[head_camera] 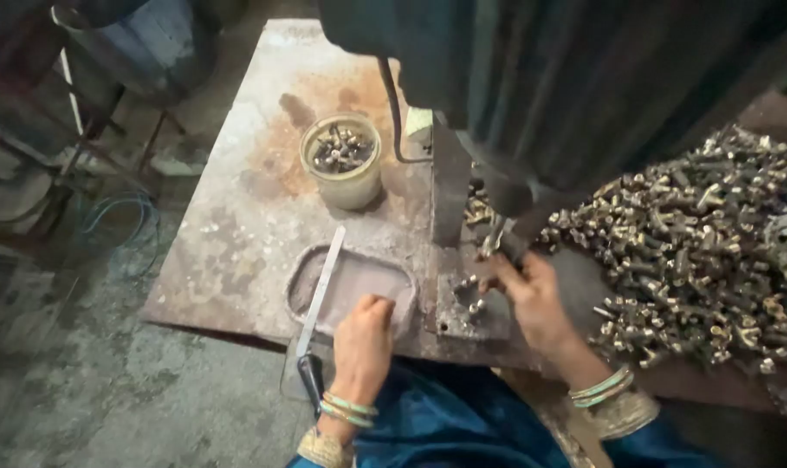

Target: The person sits at a bench drill/tapping machine and threads brass fittings one at a time. They pick a fitting from a large pile, seat it in the fixture under the machine, pull the lever to tap threads, then place the finished fitting into a container, repeating the cycle.

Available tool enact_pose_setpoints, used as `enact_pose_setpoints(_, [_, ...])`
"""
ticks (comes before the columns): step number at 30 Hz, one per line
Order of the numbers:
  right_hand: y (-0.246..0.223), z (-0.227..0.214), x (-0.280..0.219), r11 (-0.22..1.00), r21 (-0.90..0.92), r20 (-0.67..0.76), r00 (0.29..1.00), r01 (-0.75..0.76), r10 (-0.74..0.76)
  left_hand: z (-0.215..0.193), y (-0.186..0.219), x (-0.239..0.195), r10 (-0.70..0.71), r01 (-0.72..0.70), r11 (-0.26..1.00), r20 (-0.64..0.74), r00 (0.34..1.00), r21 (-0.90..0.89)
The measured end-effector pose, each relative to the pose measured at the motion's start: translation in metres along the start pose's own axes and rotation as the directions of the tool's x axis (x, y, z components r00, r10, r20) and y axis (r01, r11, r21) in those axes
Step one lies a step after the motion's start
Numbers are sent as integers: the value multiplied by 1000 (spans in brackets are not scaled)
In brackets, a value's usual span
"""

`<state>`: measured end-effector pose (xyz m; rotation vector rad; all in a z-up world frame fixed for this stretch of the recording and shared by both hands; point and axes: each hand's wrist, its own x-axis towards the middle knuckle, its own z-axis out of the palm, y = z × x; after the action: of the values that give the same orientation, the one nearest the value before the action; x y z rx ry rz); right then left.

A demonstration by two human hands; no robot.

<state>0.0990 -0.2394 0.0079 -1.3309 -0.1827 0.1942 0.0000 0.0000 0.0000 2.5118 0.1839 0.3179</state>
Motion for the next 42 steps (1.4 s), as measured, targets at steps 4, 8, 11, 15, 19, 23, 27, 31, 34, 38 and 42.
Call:
enact_pose_setpoints(4, [-10, 21, -4, 997, 51, -131, 990, 58, -51, 15, -8, -3, 21, -24, 996, 38, 999, 81])
enact_pose_setpoints(8, [-2, 7, 1, 999, 5, -43, 998, 36, -36, 4, -16, 8, -194, 183, 915, 4, 981, -360])
enact_pose_setpoints(11, [-10, 5, 0, 998, -59, -45, 999, -5, 3, 2, -29, 1, -374, 453, 528, 282, 883, -718])
enact_pose_setpoints(15, [-4, 0, 0, 993, -100, 57, 997, 66, -60, 5, -6, -16, -326, 522, 149, 456, 828, -840])
enact_pose_setpoints(19, [-6, 1, 0, 994, -109, -71, 997, -11, 3, 59, 16, -42, -283, 452, 90, 412, 866, -888])
enact_pose_setpoints(23, [-3, 1, 3, 994, -92, 10, 998, 57, -56, 65, 45, -48, -266, 154, 562, -2, 964, -813])
enact_pose_setpoints(27, [-21, 9, 2, 996, -90, -4, 1000, 26, -27, 56, 55, -42, -127, -10, 771, -168, 978, -637])
enact_pose_setpoints(31, [2, 1, 4, 995, -85, 3, 998, 61, -60, 67, 59, -38, -111, -29, 763, -175, 978, -646])
enact_pose_setpoints(34, [-13, 7, 0, 997, -72, -28, 1000, 6, -8, 74, 62, -39, 12, -128, 801, -198, 980, -585])
enact_pose_setpoints(38, [-12, 12, -2, 994, -92, 11, 998, 65, -65, 86, 51, -41, -121, 84, 844, -36, 992, -530])
enact_pose_setpoints(42, [-11, -1, 4, 985, -163, 56, 998, 52, -43, 68, 54, -36, -126, 82, 895, -72, 989, -439])
